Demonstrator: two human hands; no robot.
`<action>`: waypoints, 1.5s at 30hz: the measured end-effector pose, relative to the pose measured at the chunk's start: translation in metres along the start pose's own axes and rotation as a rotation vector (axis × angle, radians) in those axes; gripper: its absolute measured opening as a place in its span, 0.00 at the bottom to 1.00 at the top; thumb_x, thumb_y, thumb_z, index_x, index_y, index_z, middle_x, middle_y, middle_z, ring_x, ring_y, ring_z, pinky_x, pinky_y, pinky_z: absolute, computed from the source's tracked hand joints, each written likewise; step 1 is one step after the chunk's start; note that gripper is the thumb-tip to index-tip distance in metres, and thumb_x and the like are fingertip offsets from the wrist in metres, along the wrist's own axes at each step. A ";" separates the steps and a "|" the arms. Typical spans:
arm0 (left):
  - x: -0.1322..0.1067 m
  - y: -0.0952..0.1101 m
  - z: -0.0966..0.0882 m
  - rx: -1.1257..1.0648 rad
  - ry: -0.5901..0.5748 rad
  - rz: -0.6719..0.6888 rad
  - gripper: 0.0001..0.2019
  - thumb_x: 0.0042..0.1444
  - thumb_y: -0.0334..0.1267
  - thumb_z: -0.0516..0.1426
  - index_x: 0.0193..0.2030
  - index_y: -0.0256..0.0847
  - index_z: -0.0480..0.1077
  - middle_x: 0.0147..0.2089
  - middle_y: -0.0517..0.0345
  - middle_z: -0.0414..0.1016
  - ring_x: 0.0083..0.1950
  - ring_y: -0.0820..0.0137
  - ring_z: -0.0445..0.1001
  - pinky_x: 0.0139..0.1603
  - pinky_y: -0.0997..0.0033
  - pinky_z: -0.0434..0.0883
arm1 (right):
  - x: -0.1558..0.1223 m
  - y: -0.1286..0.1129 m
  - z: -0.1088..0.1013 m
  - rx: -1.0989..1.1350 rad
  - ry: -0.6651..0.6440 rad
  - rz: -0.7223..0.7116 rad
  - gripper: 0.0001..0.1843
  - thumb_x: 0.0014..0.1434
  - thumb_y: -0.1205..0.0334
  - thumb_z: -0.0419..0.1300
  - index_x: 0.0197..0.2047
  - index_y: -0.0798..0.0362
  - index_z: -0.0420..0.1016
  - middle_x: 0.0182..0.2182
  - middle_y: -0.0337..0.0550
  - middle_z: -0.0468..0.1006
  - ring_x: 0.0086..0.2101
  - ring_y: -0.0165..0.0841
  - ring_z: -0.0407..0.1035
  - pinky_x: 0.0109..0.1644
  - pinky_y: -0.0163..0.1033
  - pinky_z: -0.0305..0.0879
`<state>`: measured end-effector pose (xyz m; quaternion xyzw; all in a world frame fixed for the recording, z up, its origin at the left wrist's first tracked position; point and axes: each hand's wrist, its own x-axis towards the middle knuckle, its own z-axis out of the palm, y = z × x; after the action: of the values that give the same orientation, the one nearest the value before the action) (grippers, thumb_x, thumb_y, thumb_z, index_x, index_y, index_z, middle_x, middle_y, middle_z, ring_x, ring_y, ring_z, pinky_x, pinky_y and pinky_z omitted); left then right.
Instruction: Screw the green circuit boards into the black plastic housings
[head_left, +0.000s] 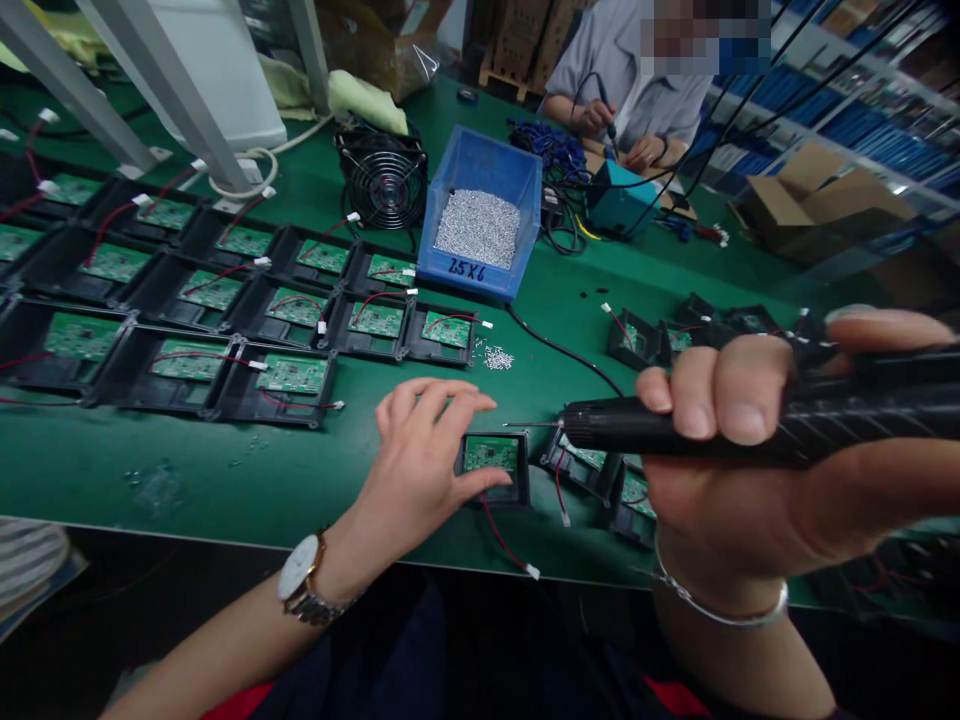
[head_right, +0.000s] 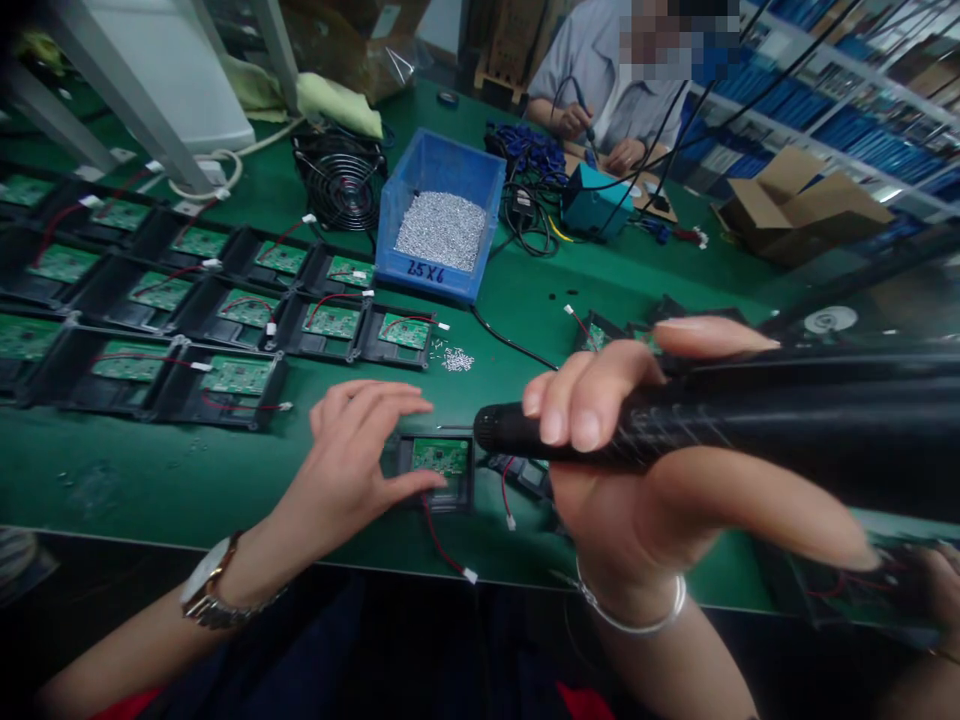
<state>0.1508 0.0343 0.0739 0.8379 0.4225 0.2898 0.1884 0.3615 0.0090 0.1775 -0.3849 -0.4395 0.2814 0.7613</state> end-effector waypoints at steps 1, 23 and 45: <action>-0.003 0.001 0.002 0.009 -0.038 -0.002 0.29 0.52 0.44 0.81 0.58 0.49 0.80 0.66 0.50 0.81 0.66 0.46 0.71 0.63 0.42 0.67 | 0.002 -0.002 -0.005 -0.006 0.028 -0.017 0.19 0.52 0.39 0.81 0.42 0.36 0.87 0.18 0.28 0.63 0.19 0.29 0.58 0.28 0.43 0.71; -0.014 0.005 0.028 0.151 -0.008 0.062 0.12 0.59 0.38 0.76 0.48 0.52 0.86 0.55 0.63 0.91 0.63 0.47 0.79 0.74 0.31 0.51 | -0.027 0.022 -0.035 -0.063 -0.133 -0.106 0.27 0.59 0.36 0.76 0.54 0.42 0.84 0.22 0.29 0.73 0.20 0.30 0.66 0.29 0.41 0.73; -0.011 0.002 0.025 0.041 -0.085 -0.010 0.12 0.59 0.35 0.75 0.47 0.49 0.83 0.57 0.61 0.90 0.52 0.55 0.87 0.81 0.24 0.42 | -0.028 0.026 -0.036 0.004 -0.092 -0.047 0.27 0.59 0.36 0.76 0.53 0.44 0.82 0.24 0.28 0.75 0.22 0.28 0.68 0.32 0.39 0.75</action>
<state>0.1628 0.0226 0.0524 0.8510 0.4239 0.2445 0.1904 0.3786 -0.0109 0.1319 -0.3596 -0.4824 0.2818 0.7473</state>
